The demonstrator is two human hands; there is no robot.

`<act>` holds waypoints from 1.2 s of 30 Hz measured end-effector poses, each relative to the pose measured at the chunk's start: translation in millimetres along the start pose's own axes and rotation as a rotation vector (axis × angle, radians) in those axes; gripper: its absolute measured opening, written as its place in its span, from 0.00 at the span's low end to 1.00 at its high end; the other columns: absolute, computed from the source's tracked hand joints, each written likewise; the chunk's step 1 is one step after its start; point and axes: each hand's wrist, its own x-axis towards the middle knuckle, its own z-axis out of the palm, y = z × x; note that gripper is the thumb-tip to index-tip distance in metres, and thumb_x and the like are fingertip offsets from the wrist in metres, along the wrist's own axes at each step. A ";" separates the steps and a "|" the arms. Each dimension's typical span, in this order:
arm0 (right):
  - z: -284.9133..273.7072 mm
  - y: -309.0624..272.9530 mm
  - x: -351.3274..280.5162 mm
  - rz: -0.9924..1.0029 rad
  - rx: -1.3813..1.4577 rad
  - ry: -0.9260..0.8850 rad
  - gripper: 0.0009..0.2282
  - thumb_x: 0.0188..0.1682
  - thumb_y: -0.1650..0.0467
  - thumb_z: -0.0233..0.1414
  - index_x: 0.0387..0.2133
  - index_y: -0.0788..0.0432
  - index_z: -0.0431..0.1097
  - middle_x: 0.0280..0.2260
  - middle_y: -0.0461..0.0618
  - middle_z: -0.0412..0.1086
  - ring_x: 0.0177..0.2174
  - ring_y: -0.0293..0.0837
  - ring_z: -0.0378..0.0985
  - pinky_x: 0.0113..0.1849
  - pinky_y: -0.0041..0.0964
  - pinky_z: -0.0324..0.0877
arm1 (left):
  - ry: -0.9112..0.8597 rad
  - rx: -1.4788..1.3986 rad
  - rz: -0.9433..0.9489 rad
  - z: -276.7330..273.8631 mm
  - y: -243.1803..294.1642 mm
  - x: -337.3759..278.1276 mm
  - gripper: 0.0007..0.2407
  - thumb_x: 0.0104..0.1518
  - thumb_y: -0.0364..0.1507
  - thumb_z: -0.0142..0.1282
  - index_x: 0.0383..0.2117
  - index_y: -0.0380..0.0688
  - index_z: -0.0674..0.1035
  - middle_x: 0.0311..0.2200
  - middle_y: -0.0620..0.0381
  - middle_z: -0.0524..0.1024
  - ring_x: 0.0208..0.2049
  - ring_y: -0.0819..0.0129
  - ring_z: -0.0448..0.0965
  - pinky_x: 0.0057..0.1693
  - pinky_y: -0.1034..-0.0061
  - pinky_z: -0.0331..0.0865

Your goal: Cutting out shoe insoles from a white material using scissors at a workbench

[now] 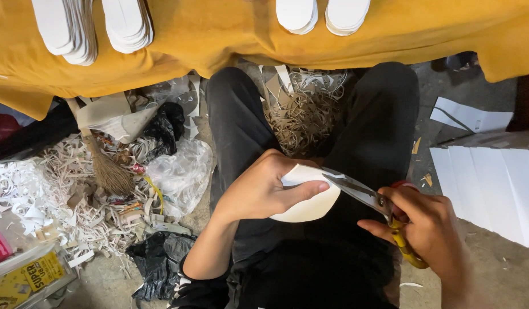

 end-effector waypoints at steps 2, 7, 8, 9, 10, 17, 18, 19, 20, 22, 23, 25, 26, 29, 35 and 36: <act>-3.6 -1.6 2.1 -0.001 -0.030 -0.009 0.25 0.31 0.56 0.70 0.33 0.61 0.73 0.24 0.43 0.71 0.20 0.34 0.71 0.28 0.32 0.72 | -0.010 -0.004 0.005 -1.5 -1.6 1.7 0.10 0.65 0.33 0.53 0.41 0.40 0.83 0.16 0.65 0.60 0.20 0.76 0.53 0.29 0.80 0.54; -8.2 -2.8 6.9 0.031 -0.021 -0.058 0.25 0.30 0.56 0.71 0.35 0.59 0.74 0.23 0.43 0.72 0.22 0.35 0.74 0.29 0.32 0.73 | -0.099 0.021 0.075 0.0 -9.1 8.2 0.11 0.64 0.34 0.53 0.43 0.41 0.82 0.32 0.57 0.85 0.24 0.74 0.75 0.36 0.77 0.68; -4.6 -2.2 5.8 0.031 -0.022 -0.058 0.25 0.30 0.56 0.71 0.35 0.59 0.74 0.23 0.43 0.72 0.22 0.35 0.74 0.29 0.32 0.73 | -0.099 0.021 0.076 -1.7 -9.9 8.3 0.11 0.64 0.34 0.53 0.43 0.41 0.82 0.32 0.57 0.85 0.24 0.74 0.75 0.36 0.77 0.68; -0.9 -1.5 4.7 0.025 -0.011 -0.036 0.25 0.31 0.56 0.70 0.35 0.59 0.73 0.24 0.43 0.71 0.22 0.35 0.74 0.29 0.33 0.73 | -0.109 0.017 0.091 -3.4 -10.8 8.6 0.11 0.64 0.34 0.54 0.43 0.40 0.82 0.33 0.57 0.85 0.25 0.73 0.77 0.37 0.77 0.68; 2.3 -0.6 3.2 0.020 -0.002 -0.014 0.25 0.31 0.56 0.70 0.34 0.58 0.72 0.26 0.43 0.71 0.22 0.35 0.73 0.30 0.33 0.73 | -0.119 0.011 0.107 -4.6 -11.8 9.1 0.11 0.63 0.34 0.55 0.42 0.40 0.81 0.33 0.57 0.84 0.26 0.72 0.78 0.38 0.77 0.69; 26.3 18.2 -5.8 0.158 0.076 0.082 0.26 0.32 0.59 0.71 0.38 0.62 0.72 0.24 0.44 0.68 0.20 0.38 0.66 0.28 0.33 0.67 | -0.398 -0.482 0.049 -47.9 -107.9 -34.7 0.15 0.64 0.39 0.56 0.43 0.37 0.78 0.33 0.63 0.76 0.32 0.79 0.73 0.36 0.84 0.66; 31.1 21.7 -4.9 0.153 0.103 0.106 0.25 0.34 0.58 0.68 0.37 0.62 0.72 0.23 0.44 0.68 0.19 0.37 0.67 0.26 0.33 0.66 | -0.366 -0.714 0.125 -46.0 -130.9 -48.2 0.19 0.66 0.40 0.56 0.48 0.32 0.76 0.42 0.52 0.77 0.40 0.66 0.78 0.45 0.74 0.74; 36.0 25.4 -3.8 0.148 0.130 0.129 0.24 0.36 0.56 0.66 0.37 0.63 0.72 0.21 0.44 0.68 0.19 0.36 0.67 0.23 0.32 0.66 | -0.330 -0.945 0.198 -44.7 -154.4 -61.3 0.23 0.68 0.42 0.55 0.54 0.27 0.75 0.50 0.40 0.79 0.49 0.53 0.83 0.55 0.65 0.81; 37.6 21.3 1.0 0.152 0.125 0.139 0.24 0.36 0.56 0.66 0.37 0.63 0.72 0.21 0.44 0.68 0.19 0.36 0.67 0.23 0.32 0.66 | -0.342 -0.943 0.201 -29.2 -176.8 -81.3 0.23 0.68 0.42 0.55 0.54 0.27 0.75 0.50 0.40 0.79 0.49 0.53 0.83 0.55 0.65 0.81; 42.1 12.4 11.8 0.230 0.205 0.170 0.18 0.37 0.58 0.66 0.33 0.57 0.73 0.16 0.41 0.66 0.17 0.36 0.66 0.25 0.32 0.67 | -0.069 -1.898 0.303 -0.7 -223.0 -122.9 0.43 0.54 0.64 0.51 0.51 0.23 0.73 0.34 0.22 0.79 0.31 0.26 0.80 0.30 0.36 0.75; 44.5 8.3 16.3 0.231 0.203 0.179 0.18 0.37 0.58 0.66 0.33 0.57 0.73 0.16 0.41 0.66 0.17 0.36 0.66 0.25 0.32 0.67 | -0.078 -1.896 0.301 8.6 -206.9 -110.3 0.43 0.54 0.64 0.51 0.51 0.23 0.73 0.34 0.22 0.79 0.31 0.26 0.80 0.30 0.36 0.75; 49.3 -0.3 26.5 0.209 0.333 0.226 0.16 0.40 0.61 0.64 0.33 0.58 0.73 0.19 0.42 0.65 0.18 0.34 0.69 0.25 0.26 0.68 | 0.023 -1.790 0.428 28.1 -173.9 -88.1 0.41 0.53 0.60 0.56 0.58 0.29 0.69 0.47 0.32 0.75 0.45 0.38 0.76 0.46 0.48 0.71; 52.3 -3.8 27.1 0.204 0.330 0.228 0.16 0.40 0.61 0.64 0.33 0.58 0.73 0.19 0.42 0.65 0.18 0.34 0.69 0.25 0.26 0.68 | 0.019 -1.788 0.434 38.5 -157.4 -78.3 0.41 0.53 0.60 0.56 0.58 0.29 0.69 0.47 0.32 0.75 0.45 0.38 0.76 0.46 0.48 0.71; 56.9 -18.7 29.2 0.270 0.360 0.243 0.14 0.41 0.60 0.63 0.34 0.54 0.72 0.19 0.38 0.60 0.21 0.33 0.67 0.27 0.26 0.67 | 0.189 -1.618 0.638 72.6 -132.3 -61.8 0.43 0.52 0.54 0.63 0.70 0.38 0.62 0.66 0.47 0.69 0.65 0.57 0.70 0.69 0.66 0.64; 68.6 -43.7 26.8 0.318 0.357 0.189 0.17 0.40 0.55 0.61 0.32 0.52 0.72 0.18 0.40 0.63 0.17 0.36 0.61 0.25 0.31 0.62 | 0.815 -0.681 0.094 101.8 -70.1 -10.0 0.20 0.60 0.31 0.63 0.56 0.36 0.73 0.53 0.47 0.77 0.54 0.54 0.77 0.62 0.60 0.72; 68.6 -47.2 24.3 0.341 0.356 0.190 0.16 0.40 0.55 0.61 0.31 0.53 0.71 0.17 0.40 0.62 0.17 0.36 0.60 0.24 0.30 0.62 | 0.840 -0.601 0.102 99.7 -53.5 -2.1 0.15 0.63 0.33 0.57 0.51 0.37 0.74 0.48 0.49 0.77 0.49 0.57 0.77 0.59 0.63 0.72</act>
